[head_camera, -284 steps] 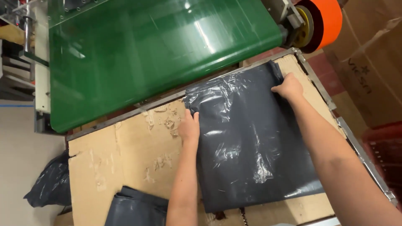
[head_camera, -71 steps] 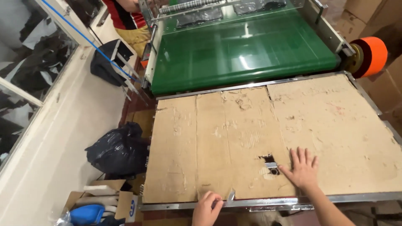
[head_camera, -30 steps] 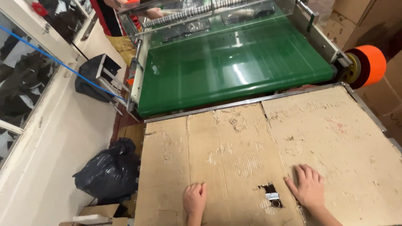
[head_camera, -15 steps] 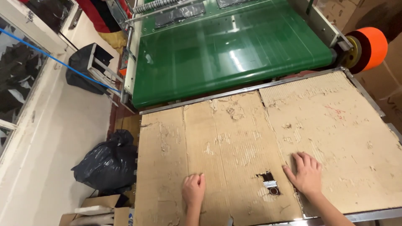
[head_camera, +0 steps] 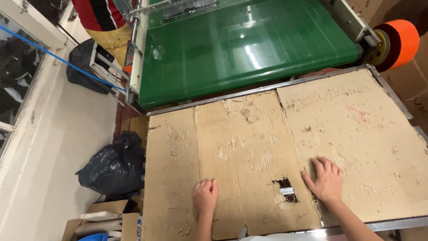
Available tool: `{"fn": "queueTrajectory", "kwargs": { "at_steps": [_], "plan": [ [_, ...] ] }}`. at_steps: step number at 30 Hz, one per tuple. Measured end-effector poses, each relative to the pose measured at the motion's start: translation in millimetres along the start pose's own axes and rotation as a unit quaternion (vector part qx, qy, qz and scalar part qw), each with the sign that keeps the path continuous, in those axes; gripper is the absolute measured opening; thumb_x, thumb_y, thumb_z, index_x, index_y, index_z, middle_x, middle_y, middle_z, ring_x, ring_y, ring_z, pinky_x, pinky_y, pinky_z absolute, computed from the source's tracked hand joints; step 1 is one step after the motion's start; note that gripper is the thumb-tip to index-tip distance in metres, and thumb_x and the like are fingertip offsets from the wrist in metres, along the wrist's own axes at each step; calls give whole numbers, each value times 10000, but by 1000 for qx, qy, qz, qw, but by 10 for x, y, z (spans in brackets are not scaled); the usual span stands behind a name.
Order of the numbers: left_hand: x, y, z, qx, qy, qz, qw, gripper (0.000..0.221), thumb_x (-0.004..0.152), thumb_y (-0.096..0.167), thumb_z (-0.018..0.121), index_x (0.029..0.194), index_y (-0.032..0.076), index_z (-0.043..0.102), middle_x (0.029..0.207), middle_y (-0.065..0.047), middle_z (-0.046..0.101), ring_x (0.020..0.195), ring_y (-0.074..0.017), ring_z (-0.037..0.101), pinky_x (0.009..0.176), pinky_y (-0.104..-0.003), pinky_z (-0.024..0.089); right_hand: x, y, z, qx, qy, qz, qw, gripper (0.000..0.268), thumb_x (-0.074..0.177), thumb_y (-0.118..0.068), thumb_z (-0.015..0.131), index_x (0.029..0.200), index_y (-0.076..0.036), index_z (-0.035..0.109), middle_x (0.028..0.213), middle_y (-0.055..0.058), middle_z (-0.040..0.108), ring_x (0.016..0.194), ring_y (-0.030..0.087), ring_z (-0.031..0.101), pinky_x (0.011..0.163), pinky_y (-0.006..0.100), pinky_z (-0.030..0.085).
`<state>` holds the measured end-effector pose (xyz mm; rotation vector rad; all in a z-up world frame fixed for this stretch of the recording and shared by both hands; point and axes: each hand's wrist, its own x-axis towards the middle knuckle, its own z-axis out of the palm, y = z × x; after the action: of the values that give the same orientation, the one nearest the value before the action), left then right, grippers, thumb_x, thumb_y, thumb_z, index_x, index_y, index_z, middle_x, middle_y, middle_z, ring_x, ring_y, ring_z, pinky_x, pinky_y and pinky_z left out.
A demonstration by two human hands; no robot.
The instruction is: Folding plastic bags coming off a conveyor belt and organizing them into a plastic crate.
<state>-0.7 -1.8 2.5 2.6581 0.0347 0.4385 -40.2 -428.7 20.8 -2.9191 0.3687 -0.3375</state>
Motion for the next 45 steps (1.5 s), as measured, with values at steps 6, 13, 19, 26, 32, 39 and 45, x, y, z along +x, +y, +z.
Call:
{"fn": "queueTrajectory", "kwargs": {
  "at_steps": [6,13,19,26,32,39,45],
  "plan": [
    [10,-25,24,-10,-20,-26,999,400,931,276,631,600,180,428,550,60,456,587,-100,420,487,-286,321,17,1,-17,15,6,-2,1000,705,841,-682,449,1325,-193,602,1347,46,593,1226,271,541,1019,452,381],
    [499,227,-155,-69,-116,-93,986,344,982,288,596,680,218,448,616,83,413,570,-63,358,535,-250,327,473,-374,-702,157,-132,146,968,711,850,-699,421,1259,-163,644,1222,77,636,1151,253,517,976,406,421],
    [1452,477,33,-215,-144,-162,952,238,1022,282,552,907,104,660,755,-15,578,747,-133,519,683,-312,448,1265,-103,-66,419,-40,156,894,353,958,-289,710,1201,-39,651,1121,200,682,1113,397,652,935,510,500],
    [2506,273,953,-411,-144,-282,855,266,1010,359,569,1089,110,617,909,-36,632,850,-158,630,773,-302,511,2184,-312,63,645,-43,252,720,376,1030,-231,633,1319,-30,501,1146,142,570,1088,316,647,864,421,538],
    [3015,687,752,-451,-93,-375,804,298,1032,399,525,1054,115,609,900,-35,666,806,-145,657,708,-271,518,2778,-311,215,695,-51,286,658,372,1036,-283,629,1289,-43,499,1084,93,606,1012,254,685,842,384,574],
    [3387,717,1011,-600,-27,-400,692,530,989,588,542,1195,100,519,1042,-18,615,965,-144,694,859,-249,518,3303,-245,537,753,-32,298,586,415,1031,-414,632,1240,-100,460,1032,68,660,997,239,718,817,365,630],
    [3522,544,1176,-740,-37,-362,566,977,923,754,568,1519,55,235,1596,-168,300,1454,-297,381,1223,-484,213,3871,-152,775,824,-28,266,499,1100,1026,-658,664,1550,44,-1,1612,313,104,1505,428,260,1213,563,292]
  ]
}}
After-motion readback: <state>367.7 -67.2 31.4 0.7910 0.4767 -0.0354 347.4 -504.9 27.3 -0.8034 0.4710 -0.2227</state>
